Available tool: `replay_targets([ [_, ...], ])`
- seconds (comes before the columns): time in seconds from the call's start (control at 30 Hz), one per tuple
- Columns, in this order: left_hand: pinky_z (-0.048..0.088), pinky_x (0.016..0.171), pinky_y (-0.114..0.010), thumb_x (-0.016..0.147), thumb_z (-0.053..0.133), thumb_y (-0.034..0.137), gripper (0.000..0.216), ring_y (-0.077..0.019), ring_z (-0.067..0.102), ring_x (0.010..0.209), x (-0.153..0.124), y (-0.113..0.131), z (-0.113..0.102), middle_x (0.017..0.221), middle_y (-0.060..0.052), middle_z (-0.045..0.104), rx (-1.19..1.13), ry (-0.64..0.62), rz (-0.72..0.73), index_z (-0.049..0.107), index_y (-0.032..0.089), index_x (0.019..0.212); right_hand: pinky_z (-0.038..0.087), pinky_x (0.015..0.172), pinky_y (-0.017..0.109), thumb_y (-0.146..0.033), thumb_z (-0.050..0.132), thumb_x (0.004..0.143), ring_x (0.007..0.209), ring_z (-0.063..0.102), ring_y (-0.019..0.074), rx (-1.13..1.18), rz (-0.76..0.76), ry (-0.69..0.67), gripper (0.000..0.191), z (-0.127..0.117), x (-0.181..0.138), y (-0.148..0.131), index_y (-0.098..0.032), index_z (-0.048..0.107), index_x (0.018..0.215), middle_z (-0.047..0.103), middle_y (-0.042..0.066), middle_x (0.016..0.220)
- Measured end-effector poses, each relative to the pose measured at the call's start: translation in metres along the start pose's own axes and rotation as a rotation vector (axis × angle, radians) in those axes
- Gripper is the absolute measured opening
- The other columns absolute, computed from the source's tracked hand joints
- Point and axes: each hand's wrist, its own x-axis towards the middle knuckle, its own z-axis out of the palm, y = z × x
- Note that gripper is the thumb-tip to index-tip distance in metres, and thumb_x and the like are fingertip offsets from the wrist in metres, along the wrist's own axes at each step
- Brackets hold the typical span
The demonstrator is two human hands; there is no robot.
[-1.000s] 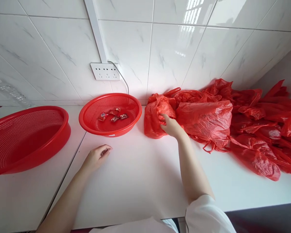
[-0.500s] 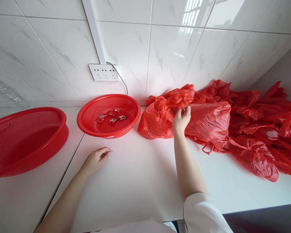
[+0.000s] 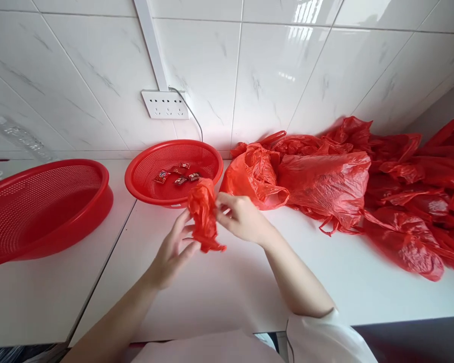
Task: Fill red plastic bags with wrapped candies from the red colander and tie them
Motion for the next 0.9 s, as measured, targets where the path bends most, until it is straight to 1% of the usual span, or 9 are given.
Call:
replay_targets([
  [0.1,0.054,0.074,-0.031,0.086,0.06,0.038,0.046,-0.0209,0.064,0.092,0.006,0.0,0.008,0.108,-0.009,0.065,-0.167,0.036,-0.157,0.05,0.024,0.129,0.048,0.068,0.025,-0.019,0.046,0.087,0.071,0.058,0.0115,0.181,-0.069,-0.19,0.009,0.011,0.003,-0.001,-0.02,0.053,0.081,0.061,0.0,0.081],
  [0.2,0.044,0.05,-0.022,0.084,0.064,0.039,0.028,-0.0121,0.057,0.061,0.005,-0.011,-0.007,0.077,-0.002,0.062,-0.195,0.063,-0.294,0.061,0.019,0.102,0.042,0.06,0.023,-0.019,0.051,0.085,0.063,0.051,0.0101,0.182,-0.01,-0.17,0.013,0.001,0.002,0.006,-0.019,0.047,0.072,0.052,-0.003,0.069],
  [0.3,0.039,0.049,-0.019,0.076,0.072,0.038,0.026,-0.0098,0.053,0.059,-0.003,-0.02,-0.03,0.072,0.001,0.057,-0.164,0.094,-0.332,0.06,0.018,0.087,0.037,0.056,0.022,-0.016,0.05,0.081,0.06,0.048,0.0097,0.112,0.083,-0.086,0.015,-0.021,-0.002,0.016,-0.019,0.045,0.067,0.048,-0.004,0.064],
  [0.4,0.04,0.054,-0.019,0.075,0.072,0.041,0.028,-0.0104,0.053,0.065,-0.012,-0.027,-0.047,0.075,0.001,0.057,-0.203,0.221,-0.372,0.057,0.018,0.082,0.034,0.053,0.022,-0.013,0.048,0.078,0.058,0.046,0.0096,-0.03,0.188,0.013,0.014,-0.037,-0.004,0.025,-0.019,0.045,0.065,0.051,-0.004,0.063],
  [0.5,0.026,0.044,-0.016,0.079,0.066,0.047,0.031,-0.0055,0.038,0.049,-0.016,-0.033,-0.055,0.063,0.004,0.046,-0.252,0.286,-0.404,0.054,0.018,0.075,0.037,0.055,0.024,-0.018,0.05,0.08,0.061,0.051,0.0118,-0.198,0.258,-0.011,0.011,-0.038,-0.003,0.032,-0.02,0.051,0.07,0.058,-0.003,0.068],
  [0.6,0.017,0.041,-0.018,0.083,0.061,0.049,0.033,-0.0039,0.023,0.044,-0.017,-0.037,-0.055,0.057,0.006,0.034,-0.289,0.273,-0.363,0.055,0.017,0.074,0.045,0.067,0.029,-0.024,0.052,0.086,0.076,0.059,0.0162,-0.261,0.151,0.106,0.006,-0.026,-0.002,0.028,-0.021,0.057,0.088,0.065,0.002,0.086],
  [0.7,0.02,0.042,-0.018,0.086,0.058,0.048,0.033,-0.0049,0.025,0.045,-0.016,-0.039,-0.053,0.058,0.006,0.034,-0.289,0.266,-0.35,0.054,0.018,0.074,0.047,0.078,0.032,-0.025,0.052,0.091,0.088,0.059,0.0185,-0.229,-0.113,0.303,0.008,-0.011,-0.002,0.015,-0.02,0.057,0.093,0.063,0.006,0.094],
  [0.8,0.026,0.044,-0.02,0.087,0.057,0.046,0.031,-0.0065,0.032,0.048,-0.016,-0.041,-0.051,0.058,0.005,0.039,-0.324,0.233,-0.32,0.053,0.018,0.073,0.048,0.076,0.031,-0.026,0.049,0.094,0.085,0.059,0.0177,-0.151,-0.322,0.127,0.01,0.008,-0.002,0.005,-0.02,0.056,0.093,0.062,0.007,0.091],
  [0.9,0.039,0.058,-0.023,0.087,0.059,0.042,0.026,-0.0104,0.046,0.062,-0.017,-0.042,-0.047,0.069,0.0,0.051,-0.382,0.164,-0.273,0.059,0.017,0.076,0.046,0.066,0.027,-0.025,0.039,0.098,0.072,0.058,0.0144,-0.163,-0.3,-0.22,0.019,0.034,0.003,0.01,-0.019,0.056,0.096,0.063,0.005,0.084],
])
